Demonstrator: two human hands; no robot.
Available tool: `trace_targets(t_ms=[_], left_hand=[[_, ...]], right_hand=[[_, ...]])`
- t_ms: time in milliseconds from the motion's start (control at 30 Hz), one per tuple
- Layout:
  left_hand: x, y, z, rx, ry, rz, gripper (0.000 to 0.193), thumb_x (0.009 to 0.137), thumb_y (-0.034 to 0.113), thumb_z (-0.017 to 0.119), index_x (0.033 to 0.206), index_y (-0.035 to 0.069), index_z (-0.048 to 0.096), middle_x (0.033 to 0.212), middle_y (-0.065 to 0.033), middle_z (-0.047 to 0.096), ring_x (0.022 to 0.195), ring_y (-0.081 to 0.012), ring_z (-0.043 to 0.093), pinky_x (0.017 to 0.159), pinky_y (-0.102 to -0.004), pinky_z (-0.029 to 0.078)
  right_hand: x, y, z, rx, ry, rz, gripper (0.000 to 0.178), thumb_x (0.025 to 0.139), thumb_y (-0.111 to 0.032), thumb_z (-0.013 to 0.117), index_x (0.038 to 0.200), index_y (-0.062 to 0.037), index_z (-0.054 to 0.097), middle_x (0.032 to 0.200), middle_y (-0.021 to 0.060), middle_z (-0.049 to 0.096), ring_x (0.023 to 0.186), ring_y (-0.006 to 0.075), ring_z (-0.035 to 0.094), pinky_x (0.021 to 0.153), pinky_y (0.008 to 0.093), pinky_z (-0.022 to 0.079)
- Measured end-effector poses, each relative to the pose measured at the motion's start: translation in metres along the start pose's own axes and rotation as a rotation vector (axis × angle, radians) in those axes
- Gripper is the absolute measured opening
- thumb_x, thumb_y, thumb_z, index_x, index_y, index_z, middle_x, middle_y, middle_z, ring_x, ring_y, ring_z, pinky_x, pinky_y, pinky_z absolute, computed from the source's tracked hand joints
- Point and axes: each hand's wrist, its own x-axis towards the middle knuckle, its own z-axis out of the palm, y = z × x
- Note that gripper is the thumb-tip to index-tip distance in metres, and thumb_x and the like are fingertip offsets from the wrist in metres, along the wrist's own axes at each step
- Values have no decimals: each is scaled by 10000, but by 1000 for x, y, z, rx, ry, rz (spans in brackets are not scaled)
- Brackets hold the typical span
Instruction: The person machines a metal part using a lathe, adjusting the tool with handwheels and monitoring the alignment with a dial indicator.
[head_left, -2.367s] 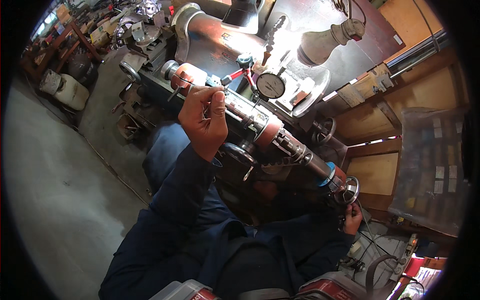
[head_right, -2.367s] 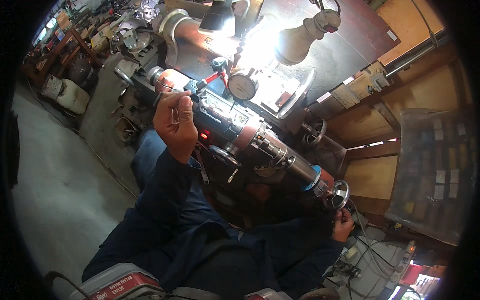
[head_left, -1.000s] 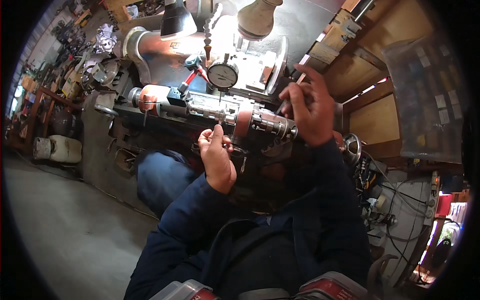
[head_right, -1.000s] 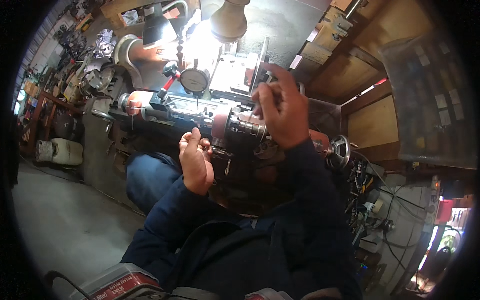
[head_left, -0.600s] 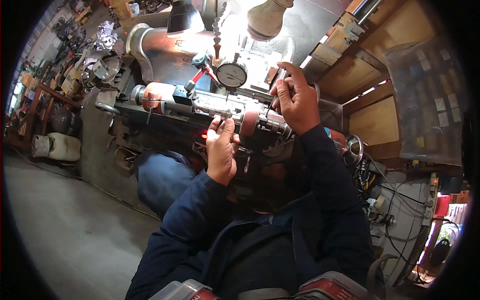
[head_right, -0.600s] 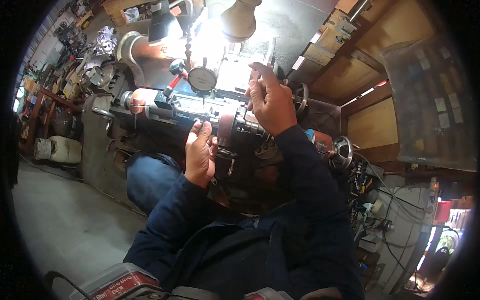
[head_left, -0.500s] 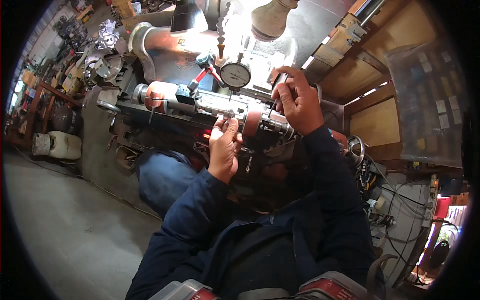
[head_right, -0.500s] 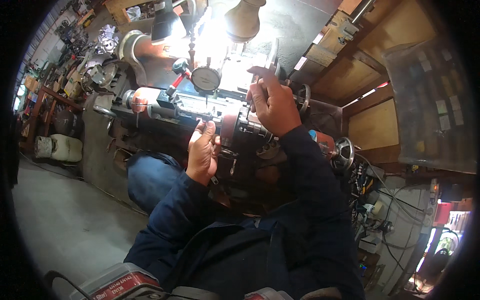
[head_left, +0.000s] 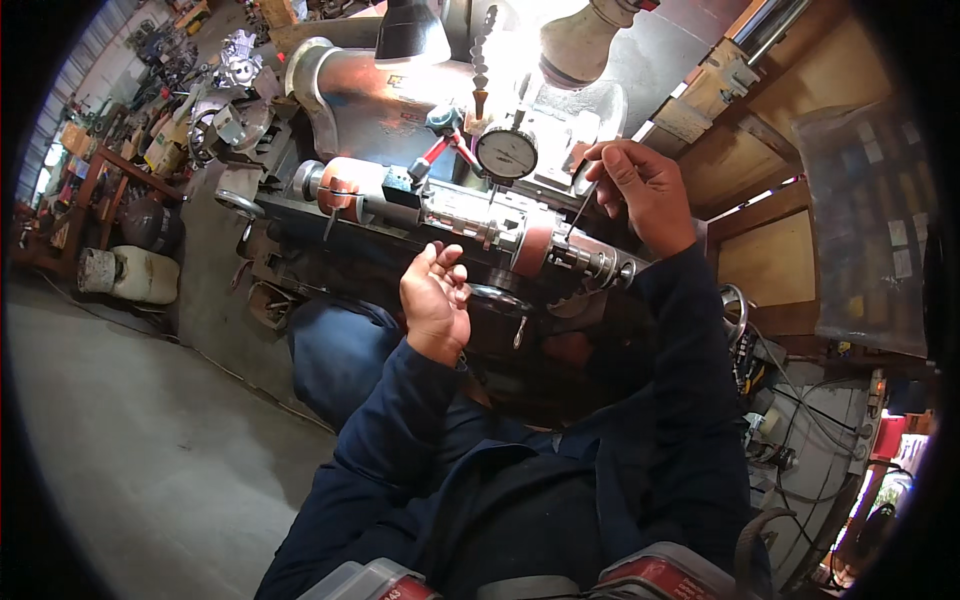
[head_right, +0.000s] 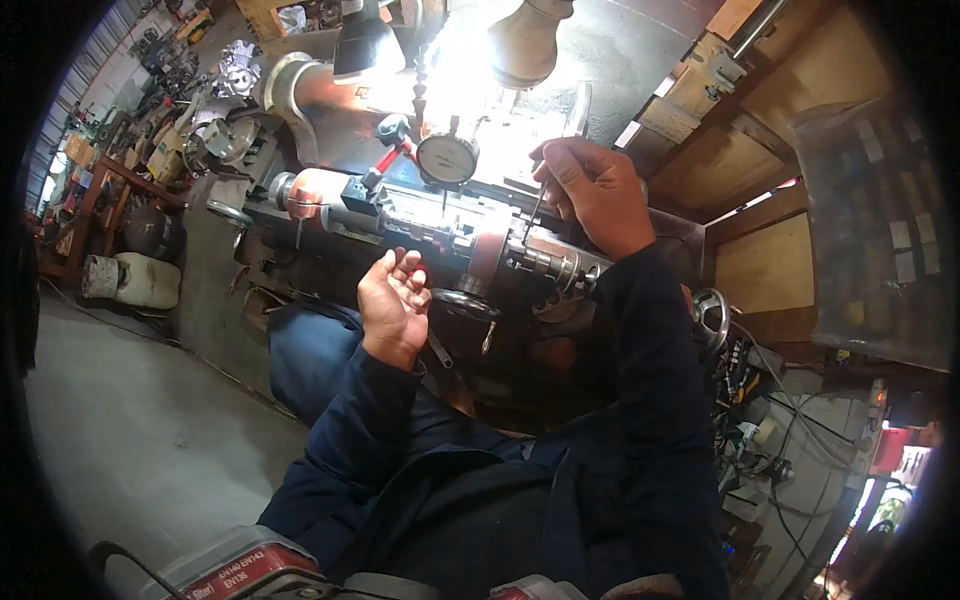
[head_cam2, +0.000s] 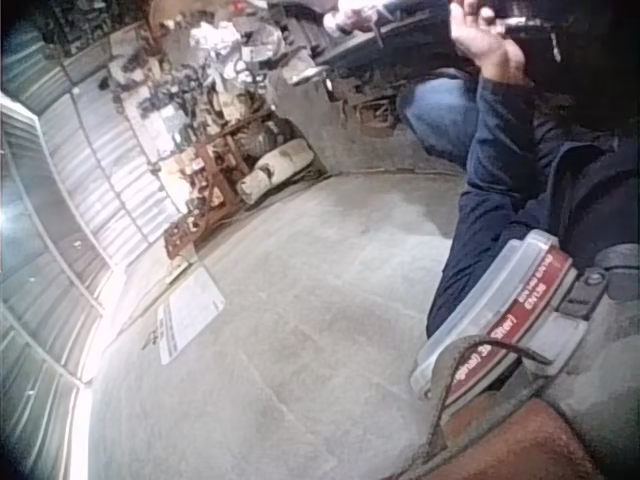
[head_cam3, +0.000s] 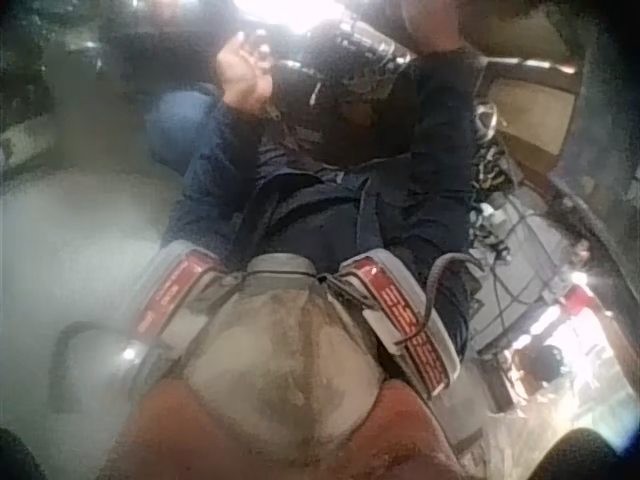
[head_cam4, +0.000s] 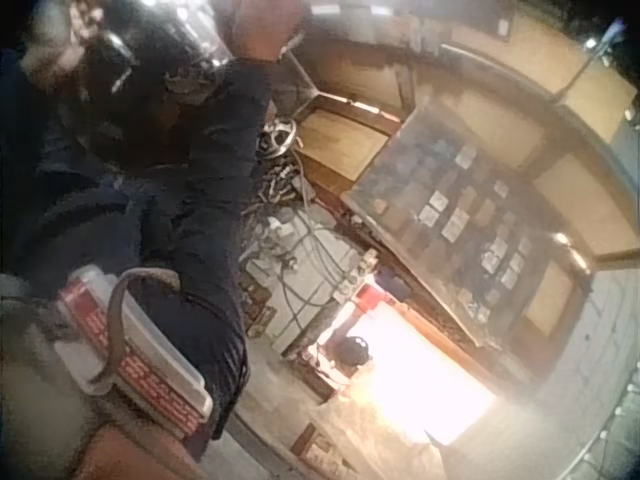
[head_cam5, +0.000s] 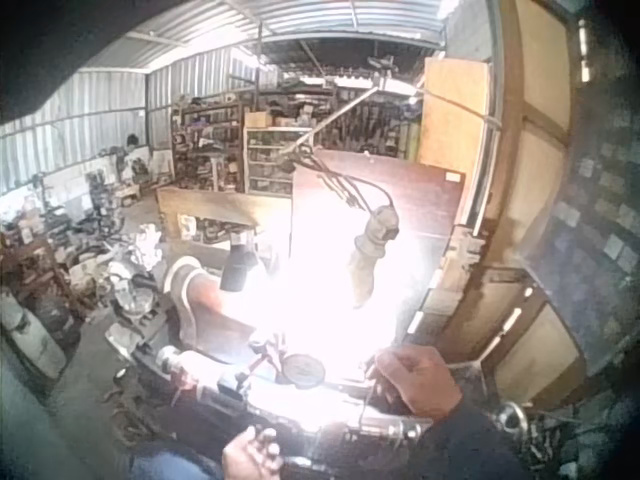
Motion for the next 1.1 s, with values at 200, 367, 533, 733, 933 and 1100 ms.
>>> trace_targets(t_ms=[200, 367, 533, 733, 933, 1100], left_hand=[[-11, 8, 10, -86, -127, -105, 305, 961, 363, 441, 1058, 75, 466, 949, -81, 581, 611, -130, 461, 447, -236, 351], [-10, 7, 15, -58, 22, -81, 350, 955, 392, 434, 1059, 58, 436, 1011, -137, 598, 498, -125, 387, 418, -253, 319], [-9, 9, 2, -198, -18, -72, 225, 949, 322, 453, 849, 121, 456, 673, 13, 452, 430, -96, 304, 388, -259, 267], [-1, 3, 5, 6, 10, -63, 95, 901, 201, 569, 908, 123, 515, 785, 20, 505, 489, -91, 396, 441, -231, 324], [5, -8, 4, 140, -314, -32, 260, 871, 72, 614, 1097, 106, 490, 867, 12, 510, 539, -79, 431, 455, -213, 323], [16, -21, 3, 209, -522, -39, 226, 905, 63, 612, 1068, 94, 458, 779, 28, 465, 549, -39, 397, 457, -202, 296]], right_hand=[[0, 4, -10, -29, -76, 20, 332, 1002, -303, 490, 1073, -19, 646, 816, 30, 606, 630, 57, 503, 528, 208, 420], [3, -3, -2, 44, -45, 88, 329, 998, -291, 485, 1035, -16, 662, 749, -1, 583, 572, 47, 472, 499, 195, 384], [11, 9, -5, 42, -132, 119, 382, 998, -341, 471, 963, -27, 685, 736, -14, 581, 582, 66, 480, 518, 215, 368], [13, 14, 2, -466, 134, -172, 430, 961, -346, 531, 713, -26, 675, 596, 68, 562, 527, 189, 521, 537, 364, 408], [6, 1, 36, -986, 469, -310, 428, 943, -319, 556, 658, -4, 612, 636, 159, 562, 581, 310, 556, 552, 406, 424], [2, 0, 22, -666, 361, -228, 336, 937, -241, 545, 689, -23, 609, 711, 134, 615, 628, 300, 594, 574, 405, 446]])
